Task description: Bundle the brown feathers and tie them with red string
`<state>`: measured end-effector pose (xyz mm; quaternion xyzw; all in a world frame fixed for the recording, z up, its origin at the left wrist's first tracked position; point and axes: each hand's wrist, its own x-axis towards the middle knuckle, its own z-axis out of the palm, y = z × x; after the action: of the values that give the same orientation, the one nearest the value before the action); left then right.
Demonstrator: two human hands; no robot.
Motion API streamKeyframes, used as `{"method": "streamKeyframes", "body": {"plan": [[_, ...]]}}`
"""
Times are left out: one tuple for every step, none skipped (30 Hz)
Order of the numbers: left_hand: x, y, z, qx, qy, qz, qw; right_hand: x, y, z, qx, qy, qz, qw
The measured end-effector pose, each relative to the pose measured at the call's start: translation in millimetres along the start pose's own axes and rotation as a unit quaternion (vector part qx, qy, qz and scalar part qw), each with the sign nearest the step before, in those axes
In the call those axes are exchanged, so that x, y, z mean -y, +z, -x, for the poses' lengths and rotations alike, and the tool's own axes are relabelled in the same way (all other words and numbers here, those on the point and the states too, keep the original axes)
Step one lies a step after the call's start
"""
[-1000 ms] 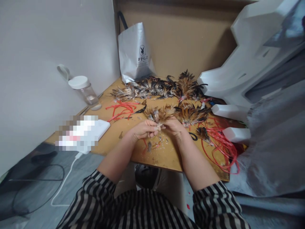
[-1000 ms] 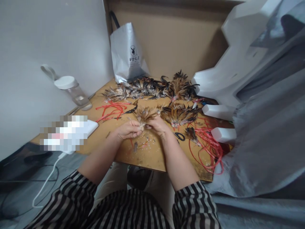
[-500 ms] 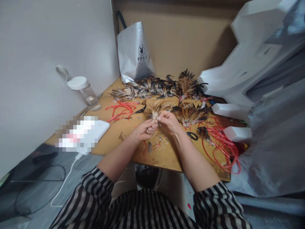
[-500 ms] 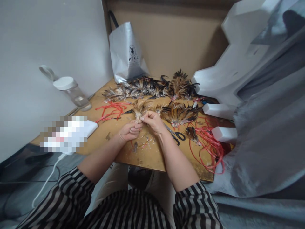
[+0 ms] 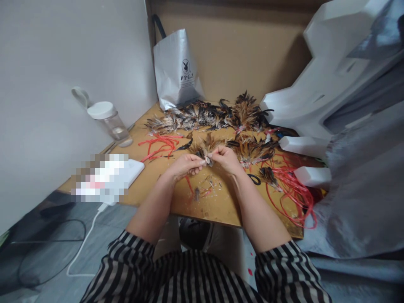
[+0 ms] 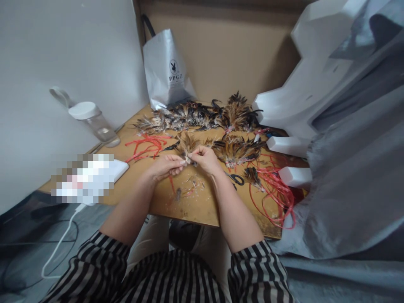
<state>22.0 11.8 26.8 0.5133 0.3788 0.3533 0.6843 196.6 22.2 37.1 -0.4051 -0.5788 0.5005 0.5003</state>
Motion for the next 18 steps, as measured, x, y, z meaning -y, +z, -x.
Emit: {"method": "streamKeyframes", "body": {"plan": [[-1, -2.1, 1, -0.004, 0.002, 0.005, 1.000, -2, 0, -1, -0.010, 0.006, -0.008, 1.000], [-2, -3.6, 2, -0.006, 0.005, 0.014, 1.000, -3, 1, -2, -0.022, 0.012, -0.017, 1.000], [-3, -4.5, 3, -0.006, 0.010, 0.022, 1.000, -5, 1, -2, -0.032, 0.017, -0.025, 0.999], [-4, -4.7, 4, -0.004, 0.017, 0.028, 0.999, -6, 2, -3, -0.043, 0.022, -0.026, 0.998], [-4, -4.1, 4, -0.003, 0.026, 0.027, 0.999, -8, 4, -4, -0.055, 0.025, -0.020, 0.998], [-3, -2.8, 4, -0.003, 0.040, 0.020, 0.999, -9, 5, -4, -0.064, 0.027, -0.007, 0.998], [-3, -0.9, 3, -0.008, 0.058, 0.011, 0.998, -11, 7, -4, -0.070, 0.028, 0.011, 0.997], [-2, 1.3, 2, -0.017, 0.080, 0.002, 0.997, -12, 9, -4, -0.072, 0.029, 0.029, 0.997], [-1, 3.7, 1, -0.032, 0.107, -0.002, 0.994, -14, 10, -4, -0.072, 0.029, 0.043, 0.996], [0, 6.1, 0, -0.049, 0.132, -0.001, 0.990, -14, 12, -4, -0.071, 0.030, 0.052, 0.996], [1, 8.2, -2, -0.064, 0.152, 0.003, 0.986, -15, 14, -4, -0.071, 0.032, 0.059, 0.995], [2, 9.8, -3, -0.076, 0.165, 0.007, 0.983, -15, 15, -3, -0.072, 0.036, 0.065, 0.995], [3, 10.9, -5, -0.081, 0.169, 0.012, 0.982, -15, 16, -3, -0.073, 0.042, 0.071, 0.994], [4, 11.3, -6, -0.081, 0.166, 0.015, 0.983, -15, 16, -3, -0.072, 0.048, 0.076, 0.993], [5, 11.0, -6, -0.078, 0.158, 0.018, 0.984, -16, 17, -2, -0.068, 0.054, 0.080, 0.993], [6, 10.0, -7, -0.074, 0.147, 0.021, 0.986, -17, 17, -2, -0.064, 0.060, 0.081, 0.993], [7, 8.3, -7, -0.071, 0.136, 0.024, 0.988, -19, 16, -2, -0.060, 0.066, 0.080, 0.993], [8, 6.1, -7, -0.070, 0.125, 0.025, 0.989, -21, 16, -2, -0.057, 0.073, 0.079, 0.993]]}}
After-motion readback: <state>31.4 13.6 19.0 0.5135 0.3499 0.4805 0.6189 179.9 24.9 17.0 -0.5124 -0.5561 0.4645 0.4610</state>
